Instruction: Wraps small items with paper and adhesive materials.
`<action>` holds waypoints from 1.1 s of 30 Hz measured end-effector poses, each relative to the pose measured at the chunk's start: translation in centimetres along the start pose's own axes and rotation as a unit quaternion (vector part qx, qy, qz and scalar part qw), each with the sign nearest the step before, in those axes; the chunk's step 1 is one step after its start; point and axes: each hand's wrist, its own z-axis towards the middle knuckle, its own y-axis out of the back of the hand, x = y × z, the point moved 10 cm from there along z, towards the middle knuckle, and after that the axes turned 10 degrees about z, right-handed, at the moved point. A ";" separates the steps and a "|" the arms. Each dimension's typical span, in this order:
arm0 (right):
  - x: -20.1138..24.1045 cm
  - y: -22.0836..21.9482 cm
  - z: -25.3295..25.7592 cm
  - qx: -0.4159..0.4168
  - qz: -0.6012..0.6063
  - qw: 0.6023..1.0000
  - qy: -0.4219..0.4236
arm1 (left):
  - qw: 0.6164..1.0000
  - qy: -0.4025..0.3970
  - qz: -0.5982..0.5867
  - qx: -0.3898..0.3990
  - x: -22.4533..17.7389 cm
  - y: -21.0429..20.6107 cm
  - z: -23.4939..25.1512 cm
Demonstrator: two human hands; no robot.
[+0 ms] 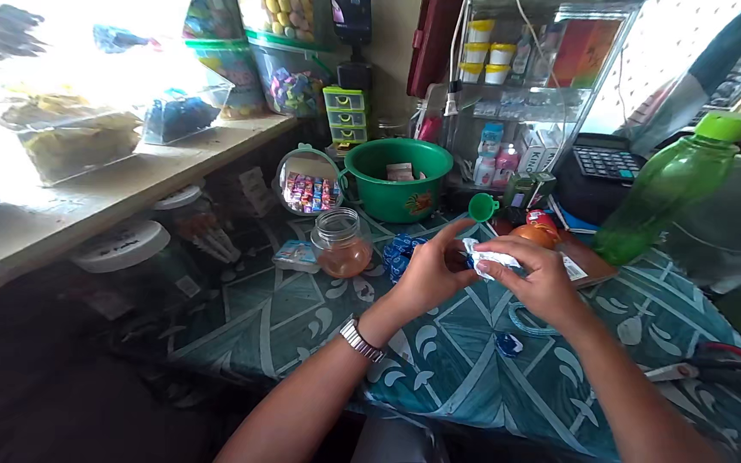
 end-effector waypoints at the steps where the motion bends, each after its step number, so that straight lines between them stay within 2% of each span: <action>1: -0.1 -0.1 0.0 0.003 -0.003 1.000 0.001 | 1.000 -0.002 -0.005 0.003 0.1 -0.1 0.1; 8: -0.2 0.4 -0.1 0.014 -0.072 0.997 -0.031 | 0.999 -0.041 0.019 0.025 0.1 -1.2 0.1; 11: -0.4 0.3 -0.2 0.007 -0.057 0.998 -0.039 | 0.999 -0.028 0.026 0.009 0.2 -0.8 0.1; 14: -0.8 -0.4 -0.3 0.027 -0.036 0.998 -0.039 | 0.999 -0.028 0.020 -0.002 0.3 -0.5 0.2; 17: -1.1 0.8 -0.2 0.053 -0.056 0.994 -0.071 | 0.998 -0.046 0.031 -0.020 0.2 -0.2 0.2; 22: -0.1 1.8 0.1 -0.026 -0.075 0.996 -0.041 | 0.998 -0.054 0.020 -0.022 0.2 -0.2 0.3; 26: 0.2 -0.4 -0.2 0.028 -0.063 0.998 -0.009 | 0.999 -0.046 0.016 -0.019 0.3 -0.4 0.3; 29: -0.5 0.9 -0.2 0.061 -0.109 0.990 -0.067 | 0.998 -0.051 0.011 -0.019 0.4 -0.4 0.3; 31: -0.6 1.5 -0.1 0.036 -0.131 0.988 -0.075 | 0.999 -0.048 0.009 -0.022 0.3 -0.2 0.3; 33: 0.1 1.2 -0.1 -0.002 -0.117 0.992 -0.037 | 0.998 -0.049 0.017 -0.025 0.1 -0.1 0.2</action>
